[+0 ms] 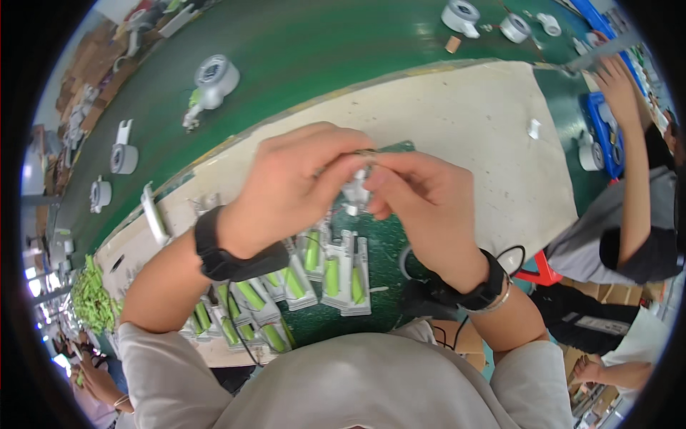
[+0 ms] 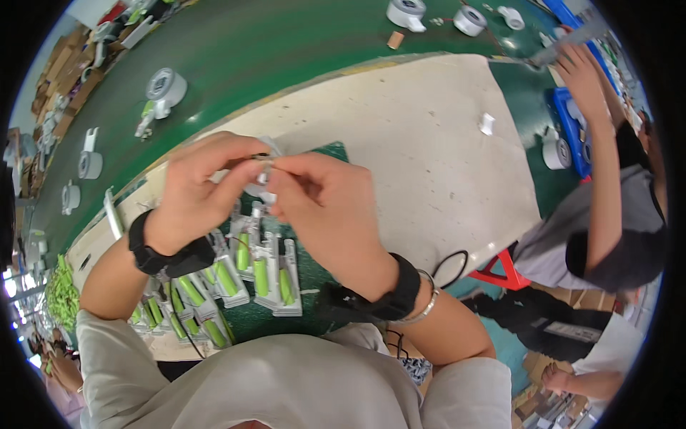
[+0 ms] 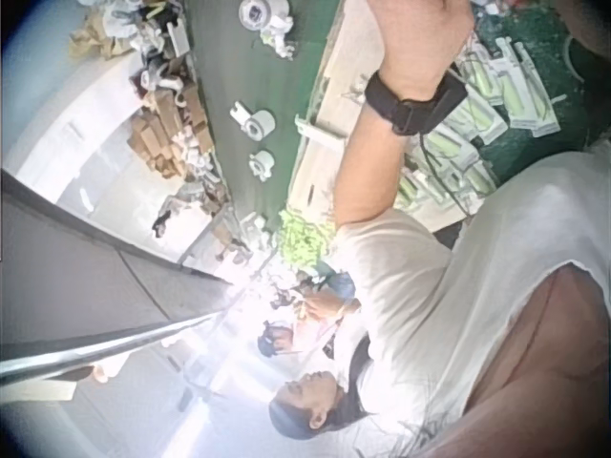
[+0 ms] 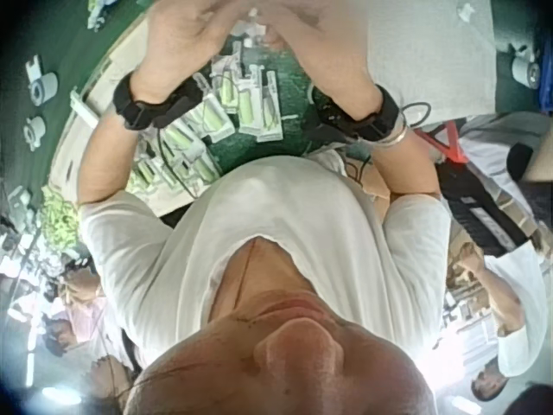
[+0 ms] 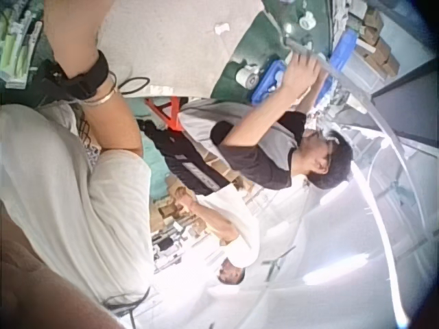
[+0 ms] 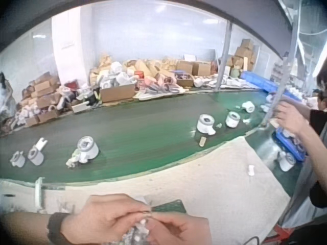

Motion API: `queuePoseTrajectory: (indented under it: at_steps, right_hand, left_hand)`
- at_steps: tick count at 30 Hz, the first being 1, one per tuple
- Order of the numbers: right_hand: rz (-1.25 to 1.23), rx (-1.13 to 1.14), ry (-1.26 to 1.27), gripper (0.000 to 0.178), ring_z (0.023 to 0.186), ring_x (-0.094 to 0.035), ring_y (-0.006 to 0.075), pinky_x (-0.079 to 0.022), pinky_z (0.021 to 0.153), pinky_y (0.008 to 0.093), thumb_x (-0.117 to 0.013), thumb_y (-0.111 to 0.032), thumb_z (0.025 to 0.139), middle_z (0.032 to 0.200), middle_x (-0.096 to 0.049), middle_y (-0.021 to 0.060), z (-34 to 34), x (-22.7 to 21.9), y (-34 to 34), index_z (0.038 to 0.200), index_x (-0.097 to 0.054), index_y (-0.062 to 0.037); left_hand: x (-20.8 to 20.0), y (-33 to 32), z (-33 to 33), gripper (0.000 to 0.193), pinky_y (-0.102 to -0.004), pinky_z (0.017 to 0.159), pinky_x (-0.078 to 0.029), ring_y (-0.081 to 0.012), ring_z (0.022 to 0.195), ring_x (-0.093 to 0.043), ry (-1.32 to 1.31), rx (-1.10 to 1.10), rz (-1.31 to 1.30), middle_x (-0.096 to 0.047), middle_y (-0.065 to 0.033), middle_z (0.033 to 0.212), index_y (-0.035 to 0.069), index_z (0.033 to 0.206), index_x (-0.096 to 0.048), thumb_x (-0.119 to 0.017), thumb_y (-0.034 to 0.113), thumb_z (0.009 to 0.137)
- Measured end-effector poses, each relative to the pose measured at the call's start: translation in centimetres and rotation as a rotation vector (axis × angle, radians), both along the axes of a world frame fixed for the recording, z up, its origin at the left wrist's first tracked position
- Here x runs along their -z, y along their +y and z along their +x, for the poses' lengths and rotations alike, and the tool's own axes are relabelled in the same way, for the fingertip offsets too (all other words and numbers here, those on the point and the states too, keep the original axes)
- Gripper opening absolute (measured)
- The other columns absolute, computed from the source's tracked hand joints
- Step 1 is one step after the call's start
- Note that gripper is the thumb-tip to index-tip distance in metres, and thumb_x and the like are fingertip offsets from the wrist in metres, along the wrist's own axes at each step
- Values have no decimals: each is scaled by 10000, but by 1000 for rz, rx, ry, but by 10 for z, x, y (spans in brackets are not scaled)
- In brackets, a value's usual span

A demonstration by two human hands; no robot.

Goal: The person assembles electronic devices by hand by connecting a circuit board to a battery and housing, fitting a grey plastic ring onto the unit, and placing the completed assembly onto a conveyor belt.

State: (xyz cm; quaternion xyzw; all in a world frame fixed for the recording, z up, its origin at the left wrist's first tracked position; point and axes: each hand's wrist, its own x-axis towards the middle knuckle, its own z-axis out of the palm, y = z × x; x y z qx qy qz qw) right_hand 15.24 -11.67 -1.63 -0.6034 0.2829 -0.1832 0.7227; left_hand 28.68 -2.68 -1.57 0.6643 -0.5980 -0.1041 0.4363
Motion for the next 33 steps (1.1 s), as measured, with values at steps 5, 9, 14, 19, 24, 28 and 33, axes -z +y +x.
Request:
queuePoseTrajectory:
  at_steps: [5,9,14,19,24,28,33]
  right_hand:
    - [-174,50,-59,107,554,-493,52,-399,490,178,-544,-16,795,704,-595,47,-2,4,7,862,-594,50]
    - [-265,84,-47,74,542,-477,23,-376,467,183,-561,-34,792,639,-566,28,1,4,12,827,-586,26]
    - [-355,48,16,66,521,-495,47,-387,459,203,-568,-28,779,628,-572,48,4,11,4,814,-580,27]
    - [-421,-71,11,69,518,-526,119,-426,485,227,-583,-30,754,685,-578,83,6,9,-19,808,-583,13]
    - [-655,59,-141,126,602,-538,126,-436,522,225,-577,-51,771,775,-569,71,13,10,-29,890,-577,-9]
    - [-450,156,-81,219,710,-539,119,-452,599,230,-569,-118,807,970,-532,92,-9,14,-36,992,-535,-5]
    - [620,-241,-226,547,1004,-503,189,-405,881,325,-575,-252,822,1100,-486,114,-9,8,-11,1242,-314,-18]
  left_hand:
    - [2,1,-1,137,-255,552,-454,-181,607,-583,-7,24,-66,-605,-103,742,0,862,-609,-603,-9,725]
    - [1,2,-4,143,-259,547,-452,-197,605,-580,-56,-14,-79,-597,-108,724,1,864,-609,-601,-12,722]
    - [1,4,3,198,-248,574,-466,-180,637,-588,-137,47,-14,-586,-108,796,-2,941,-586,-572,-30,746]
    - [-8,5,16,277,-238,664,-496,-160,772,-604,519,290,199,-534,-129,971,-34,1070,-506,-494,-72,796]
    - [-16,-3,27,311,-258,700,-494,-169,765,-599,793,167,279,-551,-115,954,-34,1105,-452,-503,-60,799]
    - [-25,1,34,297,-235,649,-488,-138,717,-583,896,181,135,-556,-126,956,-19,1100,-452,-513,-6,809]
    - [-55,11,19,332,-226,636,-481,-110,685,-571,1129,220,-29,-556,-123,925,-13,1119,-415,-528,73,819]
